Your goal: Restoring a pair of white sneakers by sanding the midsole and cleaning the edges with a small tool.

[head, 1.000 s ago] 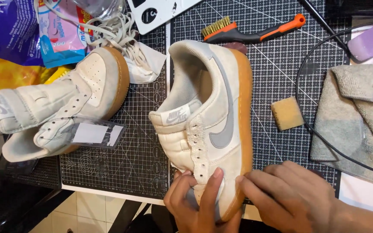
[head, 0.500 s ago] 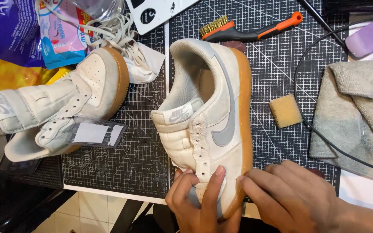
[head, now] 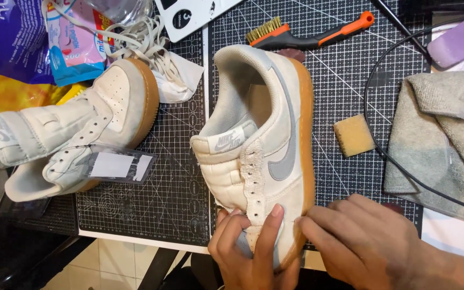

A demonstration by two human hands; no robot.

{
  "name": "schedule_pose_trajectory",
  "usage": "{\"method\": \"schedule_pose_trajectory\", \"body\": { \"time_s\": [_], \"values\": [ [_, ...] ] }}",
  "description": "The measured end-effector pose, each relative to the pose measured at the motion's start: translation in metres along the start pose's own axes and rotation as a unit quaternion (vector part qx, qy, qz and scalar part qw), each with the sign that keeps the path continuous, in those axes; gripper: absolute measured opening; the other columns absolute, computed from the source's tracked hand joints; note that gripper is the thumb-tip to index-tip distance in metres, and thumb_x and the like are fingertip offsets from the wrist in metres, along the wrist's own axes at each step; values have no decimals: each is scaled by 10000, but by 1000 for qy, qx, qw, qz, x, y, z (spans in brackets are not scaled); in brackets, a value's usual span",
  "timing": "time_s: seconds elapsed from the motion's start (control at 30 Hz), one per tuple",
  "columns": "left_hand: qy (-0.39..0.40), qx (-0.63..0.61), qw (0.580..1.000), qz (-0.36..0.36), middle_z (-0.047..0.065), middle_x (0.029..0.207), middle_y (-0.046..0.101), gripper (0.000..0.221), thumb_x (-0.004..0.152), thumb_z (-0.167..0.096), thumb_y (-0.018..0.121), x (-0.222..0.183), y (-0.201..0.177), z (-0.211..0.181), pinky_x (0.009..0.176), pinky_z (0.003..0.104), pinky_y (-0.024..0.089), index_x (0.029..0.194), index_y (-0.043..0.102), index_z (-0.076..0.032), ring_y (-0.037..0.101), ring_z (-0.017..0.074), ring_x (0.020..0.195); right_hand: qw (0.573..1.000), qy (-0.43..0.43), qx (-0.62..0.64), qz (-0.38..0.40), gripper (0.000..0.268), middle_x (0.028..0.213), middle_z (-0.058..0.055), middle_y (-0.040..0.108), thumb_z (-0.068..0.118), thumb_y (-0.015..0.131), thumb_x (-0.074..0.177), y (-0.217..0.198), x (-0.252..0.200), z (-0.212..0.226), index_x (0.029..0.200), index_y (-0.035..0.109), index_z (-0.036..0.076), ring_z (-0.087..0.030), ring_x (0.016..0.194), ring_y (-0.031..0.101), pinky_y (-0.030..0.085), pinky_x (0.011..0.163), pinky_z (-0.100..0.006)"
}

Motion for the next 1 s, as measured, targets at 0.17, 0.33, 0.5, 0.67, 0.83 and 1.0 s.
{"method": "schedule_pose_trajectory", "body": {
  "time_s": [0.17,0.33,0.5,0.67,0.83,1.0],
  "values": [
    [11,3,1000,22,100,967,417,347,824,-414,441,-1,-3,1,927,458,451,1068,579,-210,470,250,959,998,2,-21,-51,163,827,-101,568,51,409,806,0,7,-1,894,537,0,-202,526,478,365,464,-314],
    [7,5,1000,11,94,954,414,339,811,-402,443,-2,-1,1,932,458,449,1050,593,-215,474,248,952,1000,-24,-10,-9,226,884,-104,571,117,368,834,0,3,-3,902,562,23,-193,544,490,379,484,-314],
    [7,-6,1000,7,101,963,413,334,799,-394,462,0,-2,0,927,461,459,1037,595,-201,474,250,947,1000,-24,2,-18,220,866,-147,573,104,391,837,-1,2,-2,896,569,-12,-204,569,515,382,483,-323],
    [-7,-2,999,34,92,977,416,339,819,-405,461,-3,-4,0,945,470,450,1087,570,-229,465,246,973,999,-2,-16,-52,157,830,-93,573,49,415,804,2,8,0,882,546,11,-197,518,476,369,462,-307],
    [-7,15,1000,3,85,933,425,289,785,-353,510,-1,-1,-2,923,459,468,1032,597,-231,489,246,930,999,-41,-18,15,245,897,-124,562,111,345,848,-1,1,-3,910,562,14,-192,530,474,357,468,-312],
    [14,3,1000,18,94,957,418,317,798,-375,493,1,-3,-5,927,462,463,1048,591,-209,474,251,951,999,-18,-35,-26,248,877,-126,569,123,346,839,-1,3,1,919,545,-2,-211,549,495,366,474,-326]
  ]
}}
Point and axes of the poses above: each hand's wrist, its own x-axis towards the middle knuckle, its own y-axis out of the palm, z = x × y, the point moved 1 cm from there along x, towards the middle knuckle
